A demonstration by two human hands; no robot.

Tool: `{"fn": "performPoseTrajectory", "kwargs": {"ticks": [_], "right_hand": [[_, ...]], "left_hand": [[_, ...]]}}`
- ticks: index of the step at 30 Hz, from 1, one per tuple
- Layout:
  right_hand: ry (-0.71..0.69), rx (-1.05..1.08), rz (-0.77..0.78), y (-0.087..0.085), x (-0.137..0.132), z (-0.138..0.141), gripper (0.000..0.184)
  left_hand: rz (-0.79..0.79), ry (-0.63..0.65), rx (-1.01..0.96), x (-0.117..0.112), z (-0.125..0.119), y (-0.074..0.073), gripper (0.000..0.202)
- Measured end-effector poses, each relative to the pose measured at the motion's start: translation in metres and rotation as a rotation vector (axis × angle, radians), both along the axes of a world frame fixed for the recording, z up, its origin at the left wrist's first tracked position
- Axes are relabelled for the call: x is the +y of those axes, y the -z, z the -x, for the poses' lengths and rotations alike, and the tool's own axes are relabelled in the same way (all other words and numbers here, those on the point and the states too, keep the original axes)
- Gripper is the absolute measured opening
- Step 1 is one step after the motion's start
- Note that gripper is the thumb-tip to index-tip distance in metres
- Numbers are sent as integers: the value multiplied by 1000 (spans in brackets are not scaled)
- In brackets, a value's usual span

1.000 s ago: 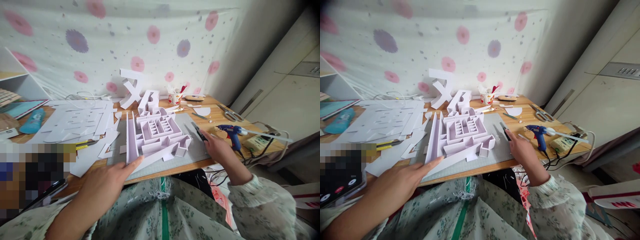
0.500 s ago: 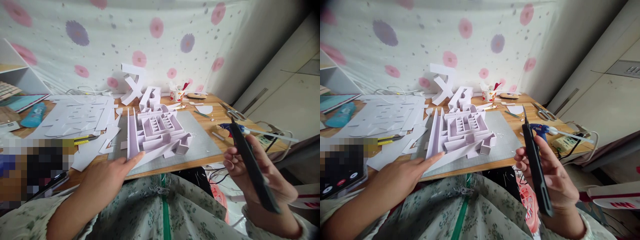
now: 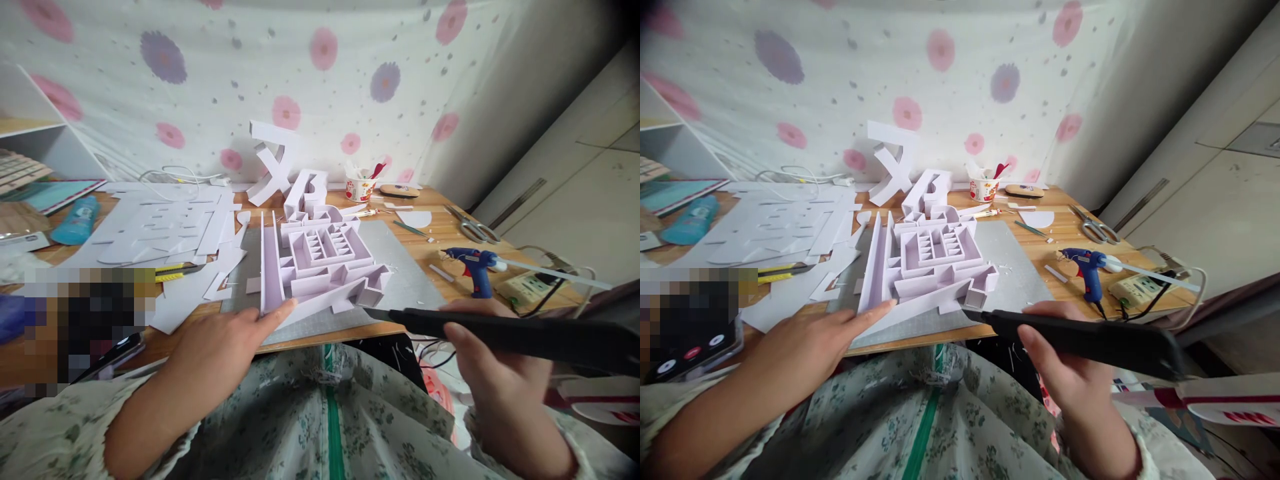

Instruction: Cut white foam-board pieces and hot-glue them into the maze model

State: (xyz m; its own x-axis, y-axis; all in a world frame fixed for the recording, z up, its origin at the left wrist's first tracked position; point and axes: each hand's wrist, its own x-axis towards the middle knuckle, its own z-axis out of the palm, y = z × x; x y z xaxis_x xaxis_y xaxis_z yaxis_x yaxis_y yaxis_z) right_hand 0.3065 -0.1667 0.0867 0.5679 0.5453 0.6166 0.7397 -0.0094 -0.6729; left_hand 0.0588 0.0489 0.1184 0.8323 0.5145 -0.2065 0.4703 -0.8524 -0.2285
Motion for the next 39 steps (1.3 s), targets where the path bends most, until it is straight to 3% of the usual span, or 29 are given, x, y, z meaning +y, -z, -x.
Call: {"fn": "performPoseTrajectory", "kwargs": {"ticks": [5, 10, 15, 39], "right_hand": [[-120, -114, 86, 0, 32, 2, 9], [-162, -90, 174, 8, 49, 3, 14], [-107, -115, 227, 14, 52, 4, 18], [-114, -162, 217, 14, 54, 6, 17]], "left_hand": [[15, -6, -2, 0, 1, 1, 85], [35, 5, -8, 1, 2, 1, 87], [34, 4, 8, 1, 1, 1, 87], [63, -6, 12, 2, 0, -1, 87]]}}
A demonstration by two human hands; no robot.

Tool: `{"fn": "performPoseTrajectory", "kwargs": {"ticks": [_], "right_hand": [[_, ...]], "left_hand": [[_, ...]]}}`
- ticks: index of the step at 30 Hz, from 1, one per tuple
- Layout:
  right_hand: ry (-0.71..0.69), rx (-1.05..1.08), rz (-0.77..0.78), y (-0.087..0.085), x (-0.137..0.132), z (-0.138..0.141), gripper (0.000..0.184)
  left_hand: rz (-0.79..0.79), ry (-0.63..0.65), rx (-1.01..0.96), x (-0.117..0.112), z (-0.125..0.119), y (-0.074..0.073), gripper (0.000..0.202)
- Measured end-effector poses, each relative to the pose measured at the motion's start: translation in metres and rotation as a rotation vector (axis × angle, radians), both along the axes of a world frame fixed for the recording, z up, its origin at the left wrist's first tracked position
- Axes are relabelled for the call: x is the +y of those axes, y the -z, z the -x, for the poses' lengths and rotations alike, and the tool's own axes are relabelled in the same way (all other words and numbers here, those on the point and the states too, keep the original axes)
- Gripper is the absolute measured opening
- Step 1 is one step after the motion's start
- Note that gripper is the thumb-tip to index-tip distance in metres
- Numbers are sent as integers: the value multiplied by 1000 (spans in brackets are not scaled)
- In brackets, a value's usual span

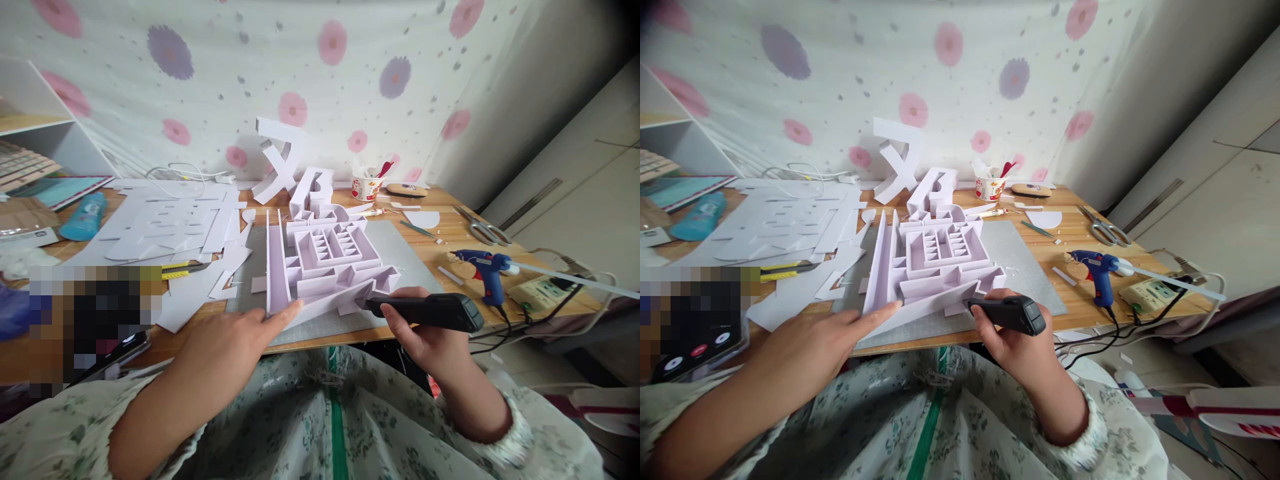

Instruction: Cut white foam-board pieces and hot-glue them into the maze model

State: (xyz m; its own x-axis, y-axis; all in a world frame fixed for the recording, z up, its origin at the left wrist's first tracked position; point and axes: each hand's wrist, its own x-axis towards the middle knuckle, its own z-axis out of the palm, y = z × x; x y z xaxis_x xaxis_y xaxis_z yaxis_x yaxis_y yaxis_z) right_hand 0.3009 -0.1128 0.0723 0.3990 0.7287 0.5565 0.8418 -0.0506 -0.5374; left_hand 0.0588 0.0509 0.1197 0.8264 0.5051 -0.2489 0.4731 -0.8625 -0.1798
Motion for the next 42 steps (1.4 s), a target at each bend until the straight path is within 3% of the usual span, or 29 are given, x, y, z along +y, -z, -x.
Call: {"fn": "performPoseTrajectory", "kwargs": {"ticks": [22, 30, 42], "right_hand": [[-16, 60, -29, 5, 3, 0, 20], [-7, -175, -133, -11, 11, 3, 16], [8, -217, -214, -26, 12, 3, 14]], "left_hand": [[0, -3, -29, 1, 3, 2, 87], [-16, 5, -31, 1, 2, 2, 91], [40, 4, -44, 6, 2, 2, 89]]}}
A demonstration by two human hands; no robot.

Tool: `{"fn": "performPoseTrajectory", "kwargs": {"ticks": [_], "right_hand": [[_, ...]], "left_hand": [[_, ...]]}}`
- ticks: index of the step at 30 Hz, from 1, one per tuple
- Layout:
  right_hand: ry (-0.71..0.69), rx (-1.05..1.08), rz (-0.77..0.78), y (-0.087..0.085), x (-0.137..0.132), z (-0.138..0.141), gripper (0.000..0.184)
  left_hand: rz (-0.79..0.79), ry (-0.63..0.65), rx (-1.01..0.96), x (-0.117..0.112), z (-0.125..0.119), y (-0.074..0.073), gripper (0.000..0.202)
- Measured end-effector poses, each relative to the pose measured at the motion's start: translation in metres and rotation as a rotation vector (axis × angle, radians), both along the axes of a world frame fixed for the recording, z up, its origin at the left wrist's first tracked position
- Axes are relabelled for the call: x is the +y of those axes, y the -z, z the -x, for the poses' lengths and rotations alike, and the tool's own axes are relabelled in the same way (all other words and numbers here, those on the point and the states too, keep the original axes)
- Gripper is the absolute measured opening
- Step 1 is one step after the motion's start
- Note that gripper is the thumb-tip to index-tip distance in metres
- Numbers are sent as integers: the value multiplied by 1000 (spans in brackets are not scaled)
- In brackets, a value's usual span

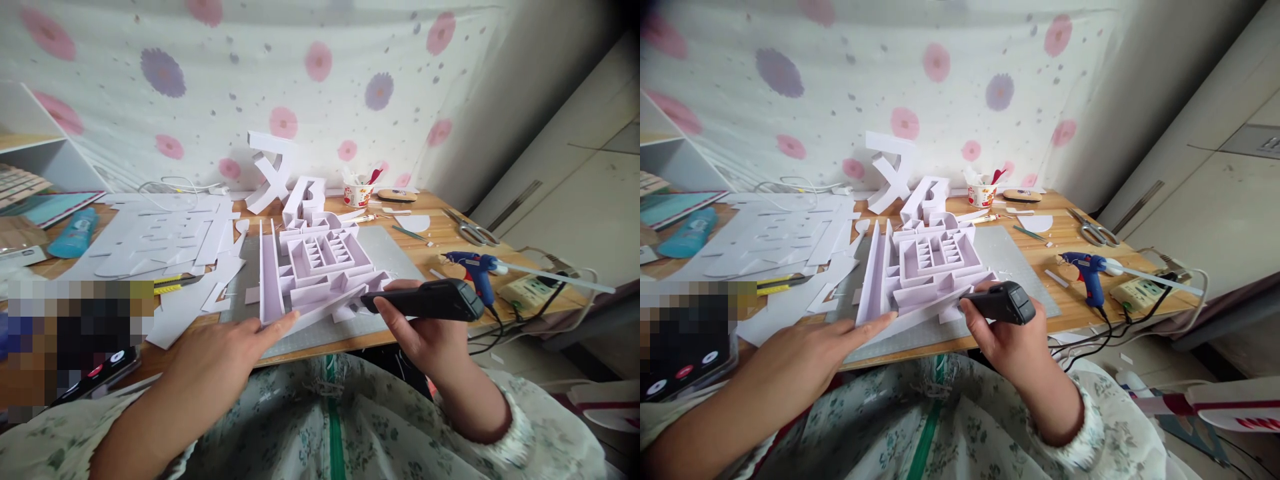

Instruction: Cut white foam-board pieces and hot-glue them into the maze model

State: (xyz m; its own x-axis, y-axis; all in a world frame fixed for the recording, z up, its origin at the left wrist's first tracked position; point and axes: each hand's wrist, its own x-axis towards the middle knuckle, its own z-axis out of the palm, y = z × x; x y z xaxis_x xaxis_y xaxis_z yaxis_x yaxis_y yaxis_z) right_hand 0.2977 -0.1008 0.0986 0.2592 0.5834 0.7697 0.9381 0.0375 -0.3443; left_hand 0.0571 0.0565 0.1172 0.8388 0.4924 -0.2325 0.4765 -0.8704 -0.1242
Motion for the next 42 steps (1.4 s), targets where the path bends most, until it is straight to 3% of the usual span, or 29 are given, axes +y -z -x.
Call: {"fn": "performPoseTrajectory", "kwargs": {"ticks": [8, 14, 18, 23, 27, 31, 34, 38, 40, 42], "right_hand": [[-37, 64, -57, -18, -4, -2, 10], [86, 323, -355, -6, -21, -28, 26], [-100, 599, -313, 13, -25, -37, 46], [-214, 696, -226, 22, -19, -11, 40], [-364, 758, -180, 21, -12, 4, 33], [-369, 732, -157, 19, -13, 6, 30], [-410, 730, -155, 13, -15, 13, 30], [-535, 643, -169, 4, -10, 32, 33], [-618, 552, -158, 3, -6, 41, 36], [-678, 464, -149, 7, -4, 45, 40]], "left_hand": [[-32, -18, -17, -1, 0, 4, 89], [32, -48, -104, 1, 15, 10, 77], [142, -23, -331, 11, 38, 16, 54], [291, -33, -435, 11, 56, 17, 48], [470, -96, -354, -1, 48, 15, 47], [621, -128, -287, -13, 32, 13, 51], [816, -96, -297, -16, 16, 6, 58], [1372, 70, -335, -22, -12, 1, 66], [1635, 101, -254, -27, -23, 4, 77], [1756, 107, -190, -33, -25, 8, 76]]}}
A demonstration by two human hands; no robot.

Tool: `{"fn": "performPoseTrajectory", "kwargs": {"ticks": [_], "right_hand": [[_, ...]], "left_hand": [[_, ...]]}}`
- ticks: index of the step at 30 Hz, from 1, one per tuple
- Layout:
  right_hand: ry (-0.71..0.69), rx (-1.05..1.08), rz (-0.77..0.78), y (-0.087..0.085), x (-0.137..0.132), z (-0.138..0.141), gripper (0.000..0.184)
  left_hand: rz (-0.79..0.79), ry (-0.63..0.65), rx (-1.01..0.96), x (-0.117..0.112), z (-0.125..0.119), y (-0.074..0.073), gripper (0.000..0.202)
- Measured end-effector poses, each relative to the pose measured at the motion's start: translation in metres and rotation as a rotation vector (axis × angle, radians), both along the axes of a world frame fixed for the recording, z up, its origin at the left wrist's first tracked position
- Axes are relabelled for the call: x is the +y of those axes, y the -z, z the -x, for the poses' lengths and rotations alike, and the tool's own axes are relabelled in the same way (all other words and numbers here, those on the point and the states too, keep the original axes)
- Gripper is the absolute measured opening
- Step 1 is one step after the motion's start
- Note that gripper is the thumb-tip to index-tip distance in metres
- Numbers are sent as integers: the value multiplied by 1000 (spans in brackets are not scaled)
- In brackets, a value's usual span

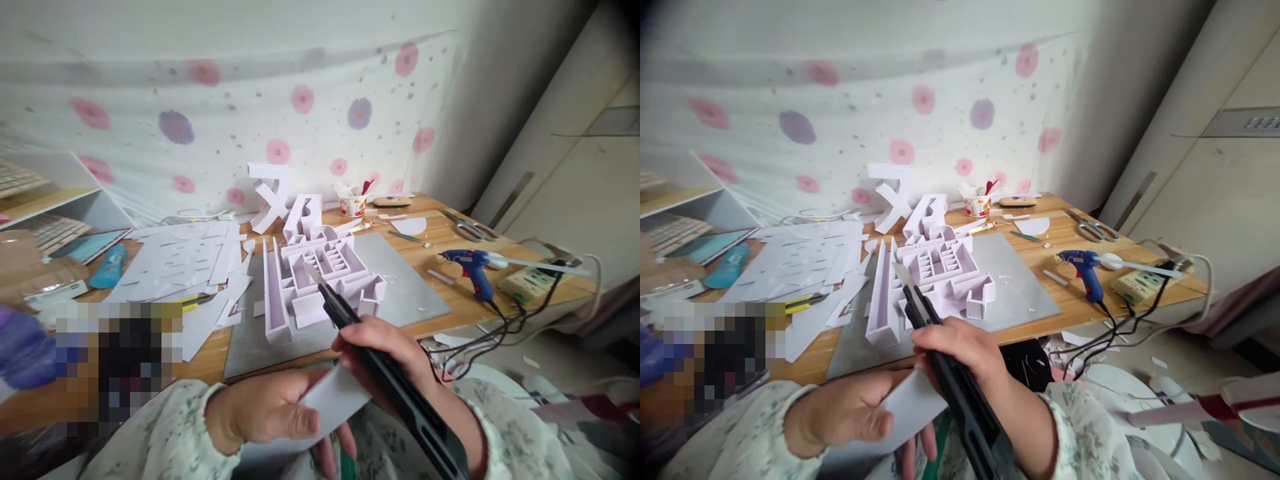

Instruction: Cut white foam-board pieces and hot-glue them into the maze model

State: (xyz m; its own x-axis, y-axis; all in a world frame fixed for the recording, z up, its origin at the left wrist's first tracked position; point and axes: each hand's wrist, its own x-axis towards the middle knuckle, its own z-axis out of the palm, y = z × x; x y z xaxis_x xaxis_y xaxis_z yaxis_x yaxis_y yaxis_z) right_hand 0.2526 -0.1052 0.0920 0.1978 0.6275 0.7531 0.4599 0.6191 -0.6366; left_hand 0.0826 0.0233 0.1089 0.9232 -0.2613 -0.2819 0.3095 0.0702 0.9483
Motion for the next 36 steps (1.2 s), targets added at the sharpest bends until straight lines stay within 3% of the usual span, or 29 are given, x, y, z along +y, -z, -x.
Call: {"fn": "performPoseTrajectory", "kwargs": {"ticks": [3, 8, 12, 15, 20, 23, 30, 36], "right_hand": [[28, -31, 4, 10, -4, -6, 48], [119, 46, 156, 24, -17, -22, 54], [136, -156, 233, 32, -15, -14, 58], [-15, -221, 284, 39, -11, 2, 69], [-251, -204, 452, 37, -7, 28, 77], [-305, -247, 422, 27, -2, 39, 71], [-213, -293, 49, 31, 16, 54, 25], [-14, -483, -40, 32, 19, 56, 22]], "left_hand": [[-76, -147, -14, -3, 15, 7, 69], [-342, -544, -23, 12, 75, 11, 76], [-324, -914, 155, 22, 108, 18, 75], [-266, -1057, 239, 21, 113, 26, 64], [-112, -1169, 283, 16, 111, 36, 61], [-116, -1202, 301, 18, 113, 38, 62], [-263, -1047, 382, 25, 114, 32, 50], [-440, -894, 410, 38, 111, 22, 36]]}}
